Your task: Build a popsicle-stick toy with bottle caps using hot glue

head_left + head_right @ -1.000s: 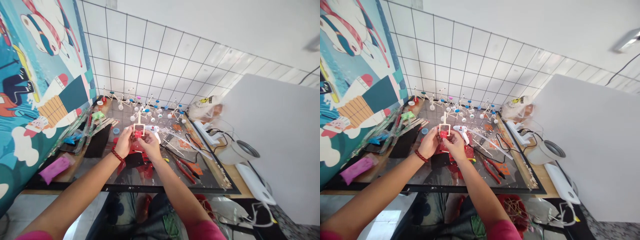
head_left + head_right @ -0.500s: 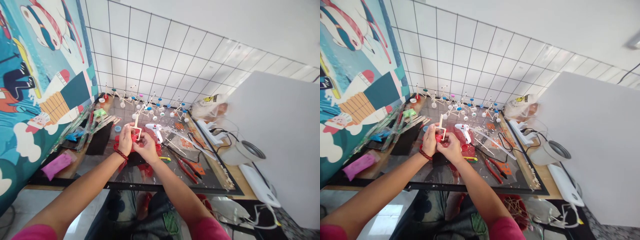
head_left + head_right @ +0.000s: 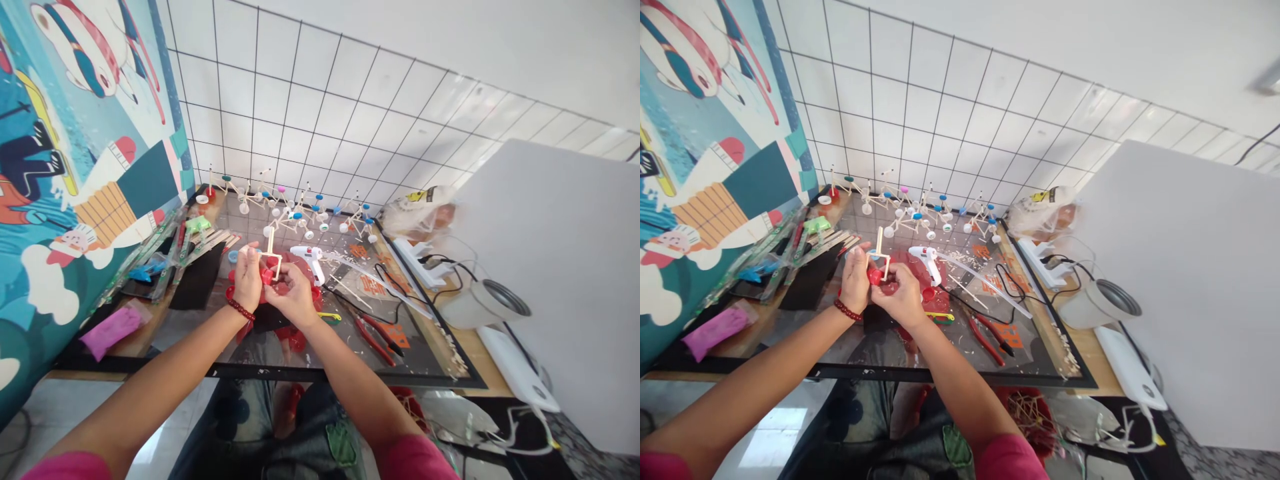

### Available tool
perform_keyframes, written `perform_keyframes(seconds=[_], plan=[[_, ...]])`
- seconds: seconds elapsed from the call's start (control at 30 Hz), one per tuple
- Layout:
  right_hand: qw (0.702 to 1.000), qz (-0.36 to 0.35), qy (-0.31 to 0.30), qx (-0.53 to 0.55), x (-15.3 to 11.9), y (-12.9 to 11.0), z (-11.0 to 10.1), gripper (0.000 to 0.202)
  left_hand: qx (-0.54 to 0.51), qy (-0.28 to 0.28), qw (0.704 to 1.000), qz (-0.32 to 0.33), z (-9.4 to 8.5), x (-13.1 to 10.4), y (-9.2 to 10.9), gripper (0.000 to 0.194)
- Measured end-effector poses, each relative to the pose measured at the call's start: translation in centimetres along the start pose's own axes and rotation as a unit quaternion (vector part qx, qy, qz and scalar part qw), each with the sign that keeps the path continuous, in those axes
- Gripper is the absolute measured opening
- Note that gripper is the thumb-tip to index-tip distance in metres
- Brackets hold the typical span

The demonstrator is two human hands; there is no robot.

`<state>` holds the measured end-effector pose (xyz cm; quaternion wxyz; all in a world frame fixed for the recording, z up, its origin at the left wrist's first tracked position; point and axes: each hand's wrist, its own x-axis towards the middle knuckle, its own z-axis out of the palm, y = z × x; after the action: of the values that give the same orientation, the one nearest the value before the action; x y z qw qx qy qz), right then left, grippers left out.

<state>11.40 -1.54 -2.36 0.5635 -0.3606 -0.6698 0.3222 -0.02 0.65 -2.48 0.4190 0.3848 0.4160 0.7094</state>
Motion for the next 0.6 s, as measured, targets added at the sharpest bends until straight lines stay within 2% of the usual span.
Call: perform_keyframes(seconds=[0.13, 0.27, 0.33, 0.5, 0.6], plan=[[0.997, 0.041, -0.002, 0.064, 0.2, -0.4, 0.0, 0.032, -0.025, -0.018, 0.999, 0.012, 0.2, -0.2, 0.3, 0.046], [0.983, 0.127, -0.019, 0.131, 0.2, -0.7, -0.1, 0.034, 0.011, -0.009, 0.999, 0.037, 0.3, -0.5, 1.1, 0.047], [0.978, 0.148, -0.019, 0.145, 0.2, -0.7, -0.1, 0.032, 0.029, -0.014, 0.998, 0.058, 0.3, -0.5, 1.5, 0.046], [0.98, 0.136, -0.021, 0.144, 0.0, -0.6, -0.1, 0.031, 0.043, -0.049, 0.991, 0.113, -0.2, -0.4, 2.0, 0.05], [0.98, 0.131, -0.013, 0.15, 0.1, -0.7, -0.2, 0.034, 0.023, -0.054, 0.993, 0.104, -0.2, -0.4, 2.0, 0.054]])
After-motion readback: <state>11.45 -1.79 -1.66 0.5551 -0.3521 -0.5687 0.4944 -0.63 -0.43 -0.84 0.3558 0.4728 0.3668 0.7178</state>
